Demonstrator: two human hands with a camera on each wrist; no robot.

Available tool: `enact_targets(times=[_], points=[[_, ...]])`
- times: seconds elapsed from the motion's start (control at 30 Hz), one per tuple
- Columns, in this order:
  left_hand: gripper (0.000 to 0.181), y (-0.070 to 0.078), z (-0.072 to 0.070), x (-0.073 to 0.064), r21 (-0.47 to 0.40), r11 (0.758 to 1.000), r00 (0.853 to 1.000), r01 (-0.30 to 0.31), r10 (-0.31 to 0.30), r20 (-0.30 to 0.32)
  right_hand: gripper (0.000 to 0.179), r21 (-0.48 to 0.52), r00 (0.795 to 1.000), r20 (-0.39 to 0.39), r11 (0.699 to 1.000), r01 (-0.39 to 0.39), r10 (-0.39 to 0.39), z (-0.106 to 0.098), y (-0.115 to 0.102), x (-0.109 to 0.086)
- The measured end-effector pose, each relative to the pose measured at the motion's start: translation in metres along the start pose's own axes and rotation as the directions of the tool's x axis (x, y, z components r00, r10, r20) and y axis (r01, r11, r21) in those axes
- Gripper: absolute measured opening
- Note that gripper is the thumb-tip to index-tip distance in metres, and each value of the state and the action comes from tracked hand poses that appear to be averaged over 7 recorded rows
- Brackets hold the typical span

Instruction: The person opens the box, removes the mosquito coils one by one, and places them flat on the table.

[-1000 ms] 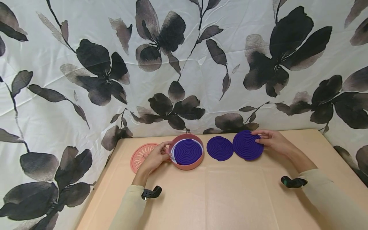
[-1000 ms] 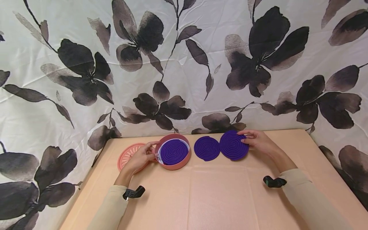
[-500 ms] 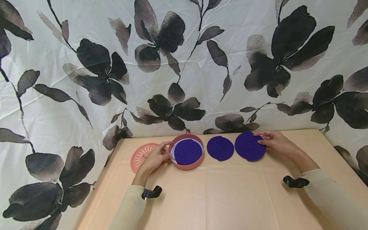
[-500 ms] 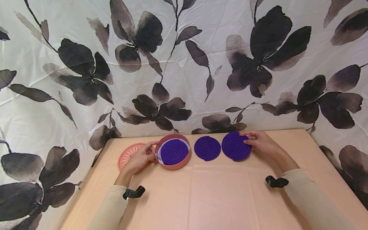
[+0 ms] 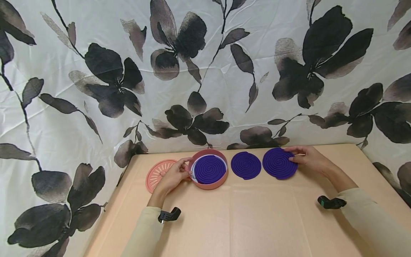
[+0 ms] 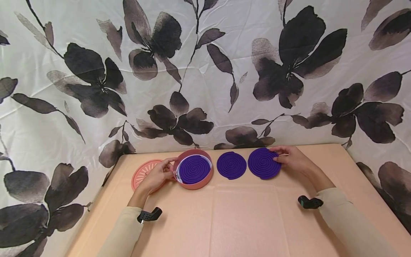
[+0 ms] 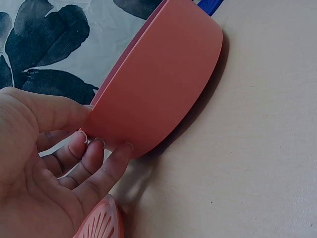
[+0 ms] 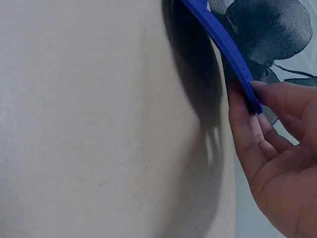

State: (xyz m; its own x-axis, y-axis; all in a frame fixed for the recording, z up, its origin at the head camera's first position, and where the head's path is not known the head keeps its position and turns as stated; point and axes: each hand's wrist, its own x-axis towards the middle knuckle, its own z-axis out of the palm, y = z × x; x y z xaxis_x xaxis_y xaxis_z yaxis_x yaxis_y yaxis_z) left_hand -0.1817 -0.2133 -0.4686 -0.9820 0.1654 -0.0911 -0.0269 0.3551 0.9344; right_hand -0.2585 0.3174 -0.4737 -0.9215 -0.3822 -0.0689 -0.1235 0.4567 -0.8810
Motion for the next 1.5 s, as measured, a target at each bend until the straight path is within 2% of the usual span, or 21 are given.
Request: enact_targets(times=[0.33,0.6,0.9,1.23,1.5], points=[[0.057,0.0,-0.001,-0.002,0.013,1.0,1.0,0.003,-0.003,-0.008,0.048,0.016,1.0,0.006,0.999,-0.03,0.03,0.002,-0.001,-0.002],[0.057,-0.001,-0.002,-0.003,0.011,1.0,1.0,0.004,-0.004,0.004,0.044,-0.078,1.0,-0.006,0.997,-0.002,0.001,0.005,0.0,-0.004],[0.057,-0.002,-0.003,-0.004,0.021,1.0,1.0,0.011,-0.011,0.011,0.043,-0.106,1.0,0.005,0.994,-0.013,0.013,0.008,0.001,-0.007],[0.06,-0.003,-0.004,-0.005,0.019,1.0,1.0,0.016,-0.016,0.023,0.043,-0.058,1.0,0.027,0.998,-0.004,0.006,0.009,-0.001,-0.011],[0.057,-0.003,-0.006,-0.007,0.019,1.0,1.0,-0.003,0.002,0.021,0.041,-0.131,1.0,0.007,0.991,-0.006,0.007,0.009,-0.003,-0.015]])
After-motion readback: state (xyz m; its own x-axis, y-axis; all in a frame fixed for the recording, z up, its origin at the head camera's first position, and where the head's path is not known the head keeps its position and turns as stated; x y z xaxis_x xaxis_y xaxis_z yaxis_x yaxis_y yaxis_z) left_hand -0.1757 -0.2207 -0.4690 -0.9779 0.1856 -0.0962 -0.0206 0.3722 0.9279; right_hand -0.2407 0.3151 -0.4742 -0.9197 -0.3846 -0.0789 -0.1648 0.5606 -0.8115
